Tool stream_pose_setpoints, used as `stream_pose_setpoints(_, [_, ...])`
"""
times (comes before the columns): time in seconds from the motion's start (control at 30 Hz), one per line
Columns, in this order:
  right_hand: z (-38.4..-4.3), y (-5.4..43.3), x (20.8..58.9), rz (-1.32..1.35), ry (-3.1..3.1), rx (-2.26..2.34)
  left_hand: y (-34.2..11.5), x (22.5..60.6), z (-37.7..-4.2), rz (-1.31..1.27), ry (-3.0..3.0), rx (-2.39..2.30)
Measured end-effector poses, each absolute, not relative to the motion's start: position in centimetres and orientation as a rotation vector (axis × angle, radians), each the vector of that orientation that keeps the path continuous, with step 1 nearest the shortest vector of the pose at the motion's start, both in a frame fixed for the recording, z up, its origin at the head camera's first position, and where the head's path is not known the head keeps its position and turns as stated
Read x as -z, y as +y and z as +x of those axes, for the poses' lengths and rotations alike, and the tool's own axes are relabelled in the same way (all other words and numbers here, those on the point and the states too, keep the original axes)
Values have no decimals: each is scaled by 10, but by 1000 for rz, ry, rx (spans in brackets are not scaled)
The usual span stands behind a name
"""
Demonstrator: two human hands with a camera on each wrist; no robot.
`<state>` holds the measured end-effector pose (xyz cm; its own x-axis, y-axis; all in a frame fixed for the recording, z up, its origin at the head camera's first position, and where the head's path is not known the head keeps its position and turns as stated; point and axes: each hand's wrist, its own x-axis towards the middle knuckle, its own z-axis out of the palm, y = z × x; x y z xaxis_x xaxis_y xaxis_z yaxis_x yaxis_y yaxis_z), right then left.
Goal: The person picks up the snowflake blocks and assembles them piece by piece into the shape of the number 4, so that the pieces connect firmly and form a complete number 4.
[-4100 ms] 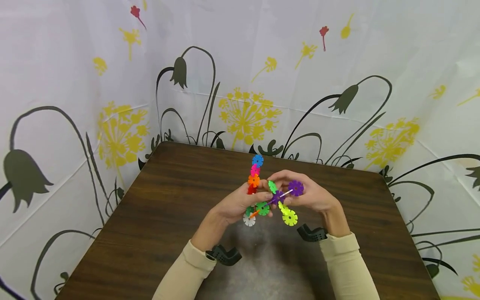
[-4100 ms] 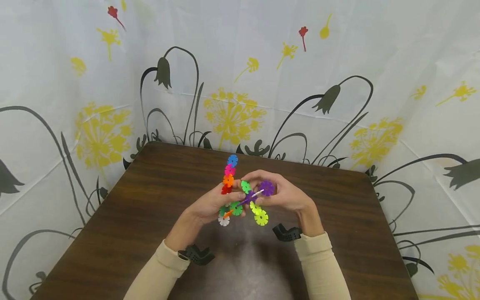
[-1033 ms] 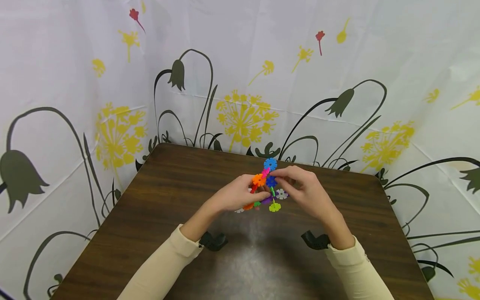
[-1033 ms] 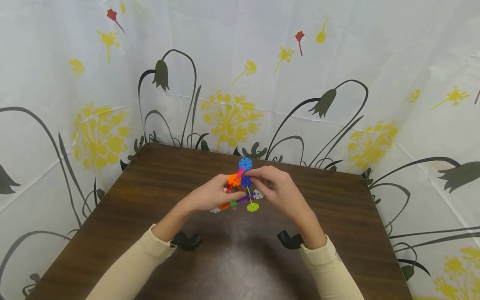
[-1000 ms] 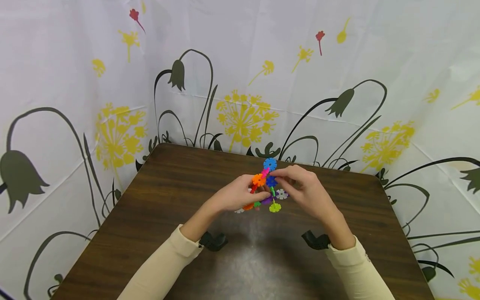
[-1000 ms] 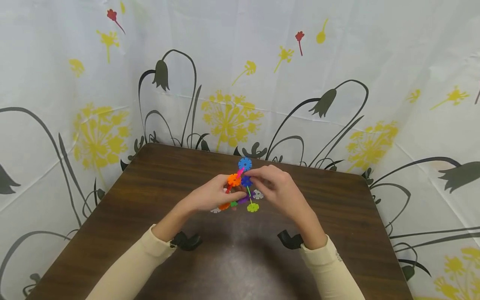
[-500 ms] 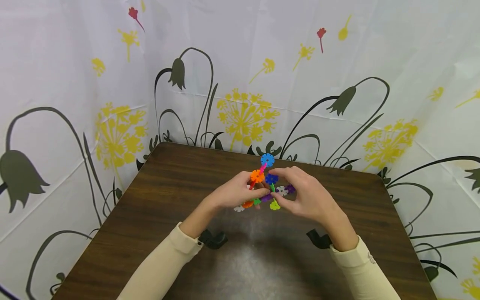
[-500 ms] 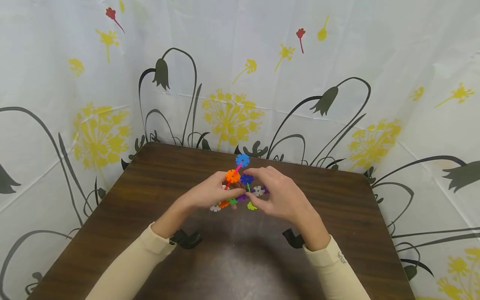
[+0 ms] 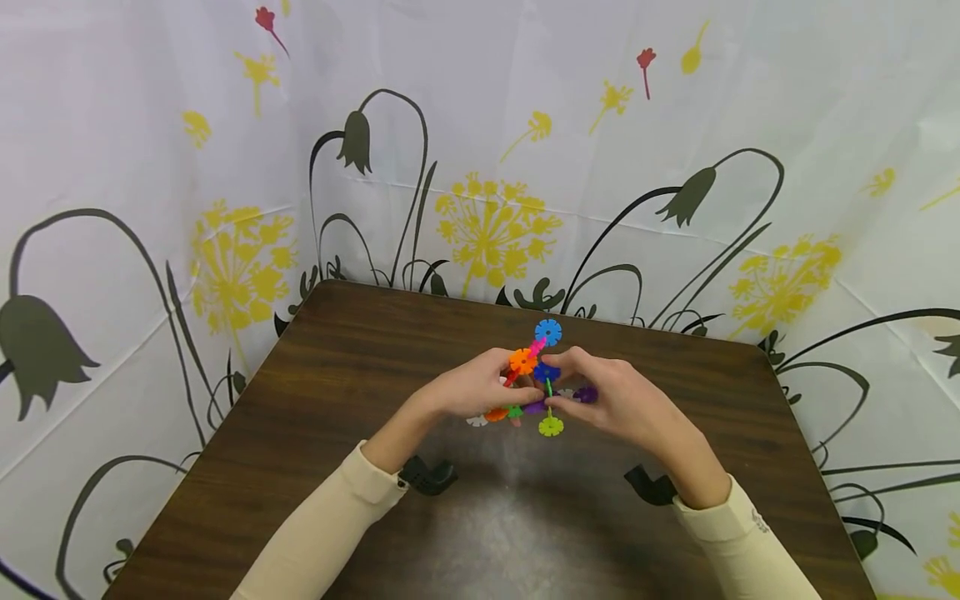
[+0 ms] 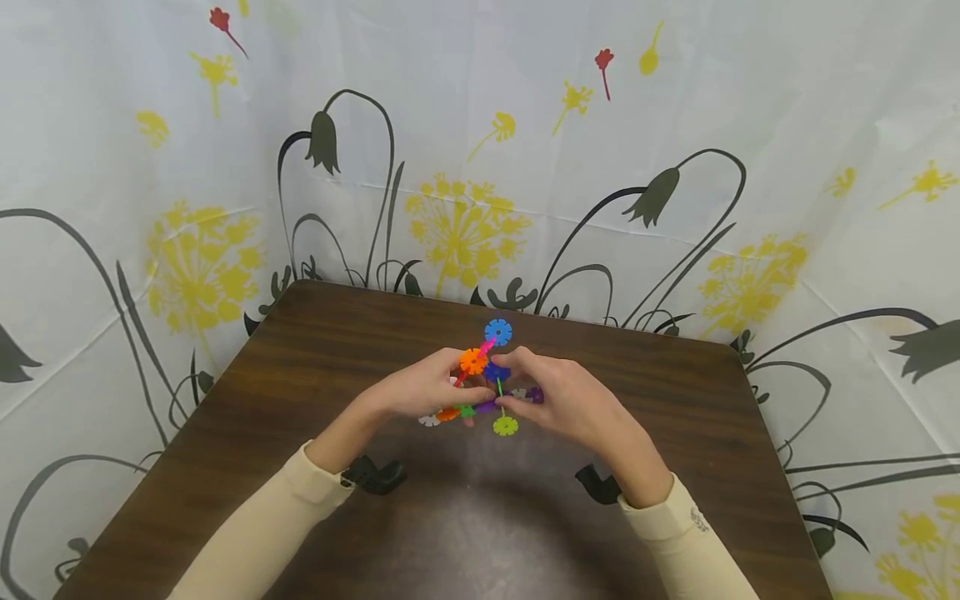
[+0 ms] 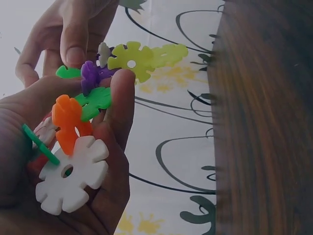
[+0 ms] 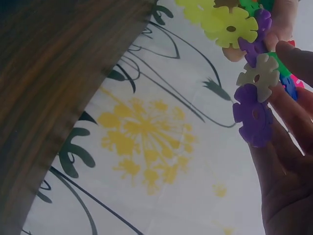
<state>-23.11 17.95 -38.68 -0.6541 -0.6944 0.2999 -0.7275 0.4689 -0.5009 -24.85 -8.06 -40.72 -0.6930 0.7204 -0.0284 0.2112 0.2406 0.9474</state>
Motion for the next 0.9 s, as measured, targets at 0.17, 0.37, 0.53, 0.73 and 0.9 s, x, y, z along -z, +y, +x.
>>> stream_pose_setpoints(0.17, [-233,182,390,1285,-2596,-984,-79,408,-248,822,2046,-1478])
stream_pose_setpoints(0.37, [-234,189,398,1195,-2619,-1123,-80,407,-249,776,2050,-1526])
stream_pose_setpoints(0.53, [-238,201,413,977,-2705,-1343,-83,411,-250,698,2008,-1588])
stream_pose_setpoints(0.73, [-247,211,444,912,-2717,-1723,-84,424,-256,597,1975,-1606])
stream_pose_setpoints(0.9, [-253,211,475,803,-2683,-1874,-78,444,-266,483,1979,-1633])
